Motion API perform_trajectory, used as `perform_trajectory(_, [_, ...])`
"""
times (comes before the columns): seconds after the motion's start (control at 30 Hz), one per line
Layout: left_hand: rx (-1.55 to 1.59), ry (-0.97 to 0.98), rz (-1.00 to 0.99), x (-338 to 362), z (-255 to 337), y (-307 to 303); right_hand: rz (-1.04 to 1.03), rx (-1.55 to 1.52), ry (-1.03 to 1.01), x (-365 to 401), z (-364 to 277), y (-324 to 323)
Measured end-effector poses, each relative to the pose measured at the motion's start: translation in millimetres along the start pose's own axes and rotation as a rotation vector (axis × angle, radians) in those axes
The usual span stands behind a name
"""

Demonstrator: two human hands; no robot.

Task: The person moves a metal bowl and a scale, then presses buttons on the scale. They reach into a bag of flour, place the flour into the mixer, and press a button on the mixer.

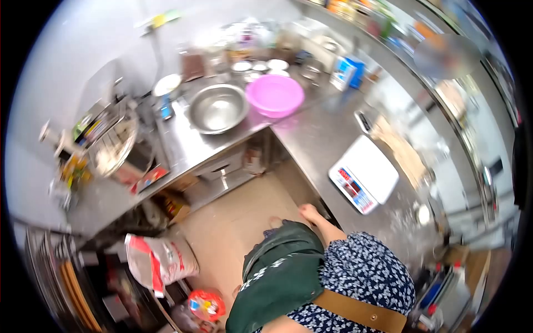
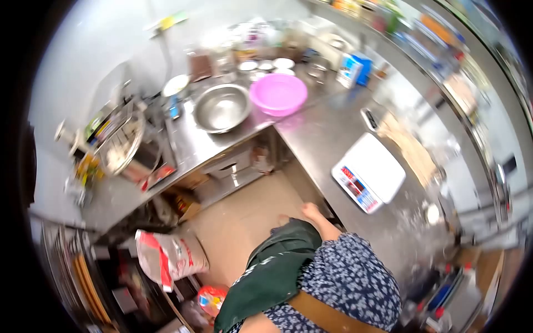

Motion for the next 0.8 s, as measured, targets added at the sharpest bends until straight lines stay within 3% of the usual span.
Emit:
perform_trajectory(0.1, [-0.076, -0.004, -0.023, -11.2, 0.9, 7.2, 0.051, -0.773, 0.130, 8.5, -32.8, -23.1])
perform_trajectory(0.2, [-0.145, 0.016, -0.039, -23.0, 9.2, 7.5, 0.231, -0.974, 0.125, 31.4, -54.5, -65.6])
perform_trajectory(0.4, [-0.255, 0.200, -0.161, -51.2, 64.5, 18.5, 1.100, -0.367, 0.170, 111.2, -19.9, -205.1])
perform_trajectory(0.43, [-0.194, 0.120, -0.177, -48.9, 79.3, 33.5, 1.268, -0.116, 0.118, 125.9, 14.2, -227.3])
perform_trajectory(0.47, [-0.132, 0.040, -0.189, -36.6, 99.9, 53.2, 1.401, 0.012, 0.243, 138.0, 68.3, -243.6])
perform_trajectory(0.53, [-0.294, 0.153, -0.241, 18.2, 162.6, 118.3, 1.624, 0.389, 0.307, 169.9, 81.7, -284.3])
perform_trajectory(0.6, [-0.349, 0.304, -0.316, 28.9, 206.2, 189.0, 1.588, 0.191, 0.332, 173.7, 207.9, -286.7])
perform_trajectory(0.67, [-0.491, 0.442, -0.391, 76.4, 245.1, 271.0, 1.323, -0.672, 0.453, 160.6, 268.9, -279.4])
perform_trajectory(0.7, [-0.513, 0.494, -0.475, 90.9, 255.2, 313.2, 1.290, -1.077, 0.269, 144.0, 286.3, -268.9])
perform_trajectory(0.73, [-0.576, 0.504, -0.553, 109.2, 262.6, 356.5, 1.170, -1.273, 0.043, 129.6, 280.9, -264.0])
perform_trajectory(0.8, [-0.752, 0.650, -0.661, 169.4, 270.4, 442.6, 1.079, -1.380, 0.002, 117.7, 230.7, -267.1])
Point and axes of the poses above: each hand's wrist, its own x-axis away from the middle knuckle, its own y-axis out of the palm, z = x × y, the point moved 5 cm from there along -x, towards the middle knuckle, and after that the axes turned 11 degrees about -y, right-handed, at the moved point
